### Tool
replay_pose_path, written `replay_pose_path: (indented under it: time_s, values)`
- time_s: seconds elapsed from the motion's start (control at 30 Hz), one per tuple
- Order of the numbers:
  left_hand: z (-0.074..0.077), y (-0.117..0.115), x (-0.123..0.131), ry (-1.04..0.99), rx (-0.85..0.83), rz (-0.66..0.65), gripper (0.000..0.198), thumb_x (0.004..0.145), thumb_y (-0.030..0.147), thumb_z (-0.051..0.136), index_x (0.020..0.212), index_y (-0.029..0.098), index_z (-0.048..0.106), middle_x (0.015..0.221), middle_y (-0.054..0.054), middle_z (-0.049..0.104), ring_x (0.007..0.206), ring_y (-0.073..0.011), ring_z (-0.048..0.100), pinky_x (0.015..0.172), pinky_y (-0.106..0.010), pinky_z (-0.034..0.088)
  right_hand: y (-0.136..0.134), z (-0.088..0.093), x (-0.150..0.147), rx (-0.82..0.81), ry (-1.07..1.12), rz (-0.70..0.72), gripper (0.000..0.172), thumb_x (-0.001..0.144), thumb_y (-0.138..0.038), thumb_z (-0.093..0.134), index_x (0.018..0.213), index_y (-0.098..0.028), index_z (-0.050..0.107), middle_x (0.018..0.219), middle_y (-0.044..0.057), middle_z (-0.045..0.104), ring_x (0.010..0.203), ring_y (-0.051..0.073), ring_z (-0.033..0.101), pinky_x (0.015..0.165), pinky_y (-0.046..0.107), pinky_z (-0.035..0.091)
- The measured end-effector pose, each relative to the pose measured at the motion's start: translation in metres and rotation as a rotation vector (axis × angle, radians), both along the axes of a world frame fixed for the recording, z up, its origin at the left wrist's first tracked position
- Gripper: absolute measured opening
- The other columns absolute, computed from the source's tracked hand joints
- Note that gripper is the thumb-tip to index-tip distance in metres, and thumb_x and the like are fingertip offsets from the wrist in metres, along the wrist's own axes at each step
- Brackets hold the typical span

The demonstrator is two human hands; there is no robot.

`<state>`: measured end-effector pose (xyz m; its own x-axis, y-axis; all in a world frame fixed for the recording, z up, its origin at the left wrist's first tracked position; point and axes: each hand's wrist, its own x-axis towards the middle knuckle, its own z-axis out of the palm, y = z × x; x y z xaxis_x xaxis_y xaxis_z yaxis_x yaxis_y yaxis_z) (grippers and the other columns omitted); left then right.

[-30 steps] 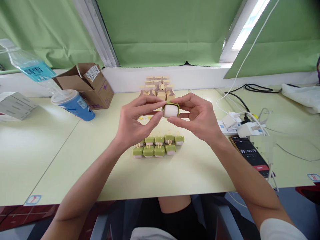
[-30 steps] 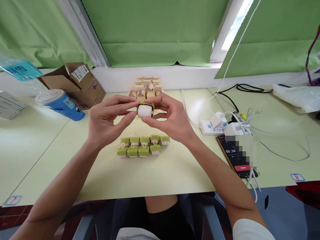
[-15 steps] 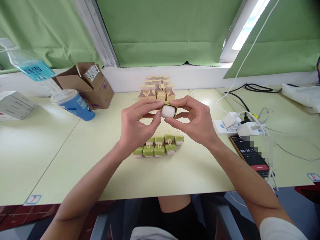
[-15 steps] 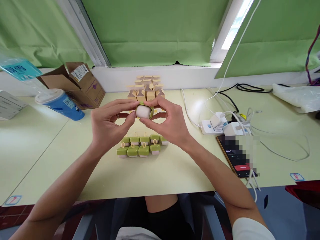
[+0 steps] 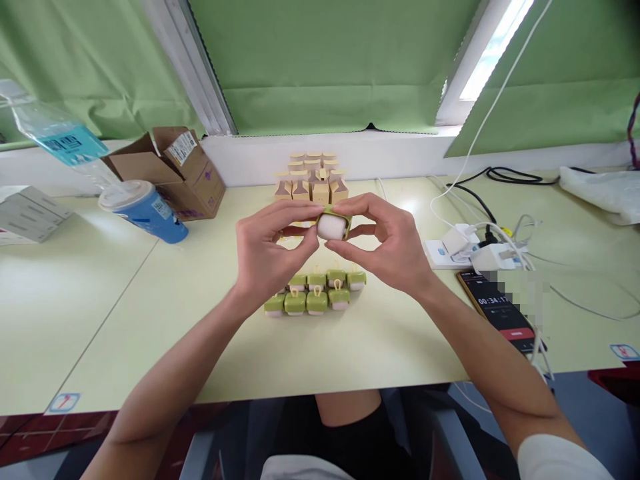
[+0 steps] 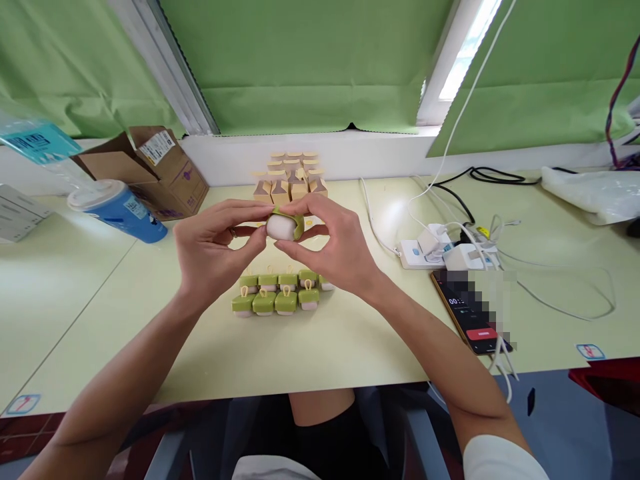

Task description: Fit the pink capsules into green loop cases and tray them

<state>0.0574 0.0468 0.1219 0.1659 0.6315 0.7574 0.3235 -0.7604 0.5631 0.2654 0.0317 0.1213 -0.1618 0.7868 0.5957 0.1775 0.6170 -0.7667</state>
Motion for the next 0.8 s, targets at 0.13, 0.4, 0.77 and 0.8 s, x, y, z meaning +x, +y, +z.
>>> replay_pose_path:
  time_s: [0.13, 0.4, 0.77, 0.8]
  values:
    - [0.000, 0.001, 0.001, -0.034, -0.022, -0.014, 0.016, 0.100, 0.028, 0.075, 0.112, 0.029, 0.085, 0.115, -0.002, 0.085, 0.109, -0.0227, 0.083, 0.081, -0.035, 0.077, 0.000, 0.004, 0.001, -0.104, -0.018, 0.037, 0.050, 0.086, -0.053, 0.093, 0.127, -0.030, 0.075, 0.132, 0.006, 0.075, 0.120, 0.028, 0.074, 0.094, 0.044, 0.072]
    - [-0.005, 0.001, 0.006, 0.018, 0.059, 0.031, 0.014, 0.103, 0.031, 0.074, 0.114, 0.030, 0.083, 0.117, -0.003, 0.083, 0.110, -0.0202, 0.081, 0.084, -0.037, 0.078, 0.003, 0.004, 0.001, -0.377, 0.162, 0.176, 0.061, 0.082, -0.065, 0.093, 0.126, -0.029, 0.072, 0.135, 0.006, 0.071, 0.095, 0.021, 0.079, 0.088, 0.044, 0.074]
    - [0.004, 0.011, -0.007, 0.187, 0.091, -0.199, 0.041, 0.101, 0.021, 0.068, 0.140, 0.030, 0.075, 0.140, -0.007, 0.075, 0.130, -0.0233, 0.074, 0.101, -0.038, 0.074, 0.007, 0.003, 0.004, -0.371, 0.203, 0.236, 0.048, 0.083, -0.052, 0.097, 0.121, -0.030, 0.075, 0.110, 0.002, 0.079, 0.104, 0.022, 0.076, 0.095, 0.045, 0.068]
    - [0.006, 0.012, -0.010, 0.226, 0.087, -0.215, 0.043, 0.101, 0.022, 0.068, 0.141, 0.031, 0.075, 0.142, -0.008, 0.074, 0.132, -0.0239, 0.073, 0.103, -0.039, 0.073, 0.007, 0.004, 0.003, -0.366, 0.195, 0.231, 0.047, 0.084, -0.052, 0.096, 0.121, -0.030, 0.075, 0.115, 0.002, 0.079, 0.106, 0.023, 0.075, 0.093, 0.044, 0.068]
